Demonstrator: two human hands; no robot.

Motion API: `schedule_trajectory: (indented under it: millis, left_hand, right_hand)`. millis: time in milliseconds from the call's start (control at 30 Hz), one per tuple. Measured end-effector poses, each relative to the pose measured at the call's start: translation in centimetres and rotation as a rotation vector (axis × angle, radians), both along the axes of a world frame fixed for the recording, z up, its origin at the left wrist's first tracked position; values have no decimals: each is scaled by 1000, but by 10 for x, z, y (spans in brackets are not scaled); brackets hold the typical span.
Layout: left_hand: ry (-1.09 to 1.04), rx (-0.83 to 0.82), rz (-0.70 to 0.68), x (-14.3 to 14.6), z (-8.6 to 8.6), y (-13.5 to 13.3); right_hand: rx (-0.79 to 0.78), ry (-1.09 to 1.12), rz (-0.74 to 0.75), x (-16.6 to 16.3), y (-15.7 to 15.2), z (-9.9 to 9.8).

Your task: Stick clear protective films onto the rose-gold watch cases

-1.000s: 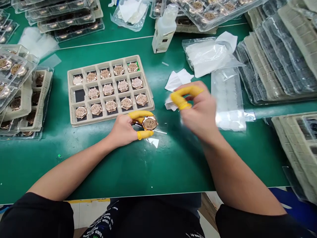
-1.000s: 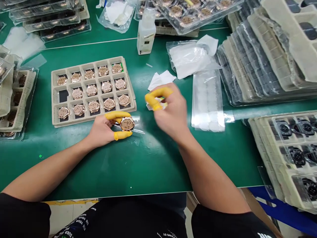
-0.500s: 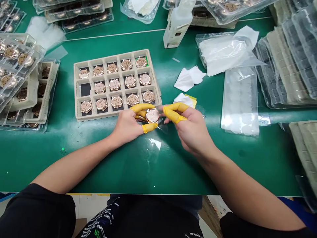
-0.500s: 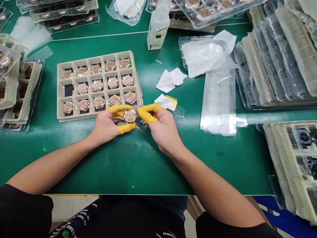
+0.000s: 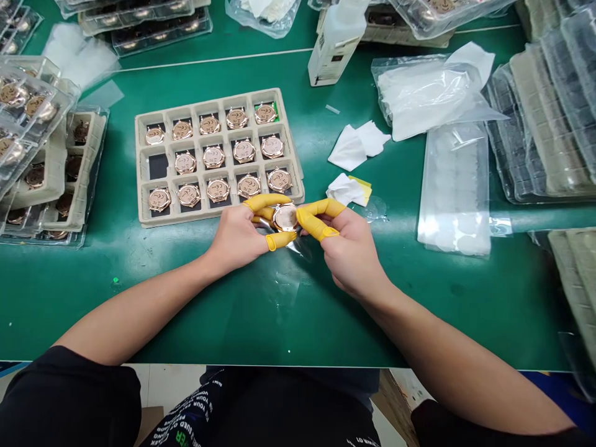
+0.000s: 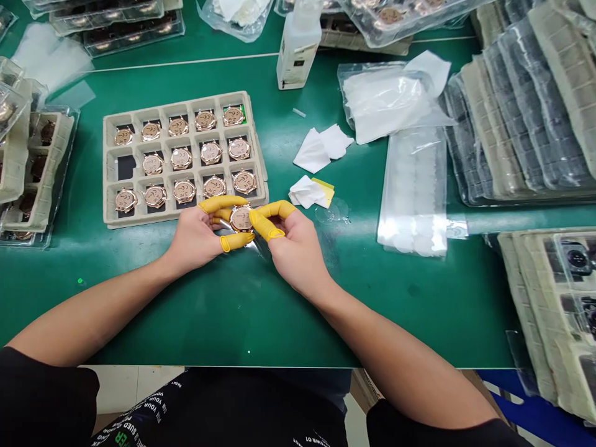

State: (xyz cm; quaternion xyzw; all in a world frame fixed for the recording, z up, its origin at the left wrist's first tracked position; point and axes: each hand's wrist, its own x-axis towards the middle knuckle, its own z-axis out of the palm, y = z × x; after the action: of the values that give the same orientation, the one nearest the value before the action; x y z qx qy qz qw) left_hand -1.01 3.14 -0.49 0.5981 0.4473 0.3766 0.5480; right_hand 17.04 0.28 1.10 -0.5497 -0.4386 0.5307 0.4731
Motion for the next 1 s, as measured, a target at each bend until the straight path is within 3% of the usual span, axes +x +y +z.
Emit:
schedule_trajectory:
  millis: [500, 667, 767, 1000]
  left_hand:
    - [-14, -4, 5, 2, 1, 0]
    - [-7, -22, 31, 3, 0, -1]
    - [14, -10, 33, 3, 2, -1]
    - [2, 15, 27, 2, 5, -2]
  right_hand:
    - [90, 12, -56, -3, -3, -8]
    - [250, -46, -268, 9, 8, -4]
    - [231, 42, -352, 14, 13, 1]
    - [132, 92, -335, 9, 10, 0]
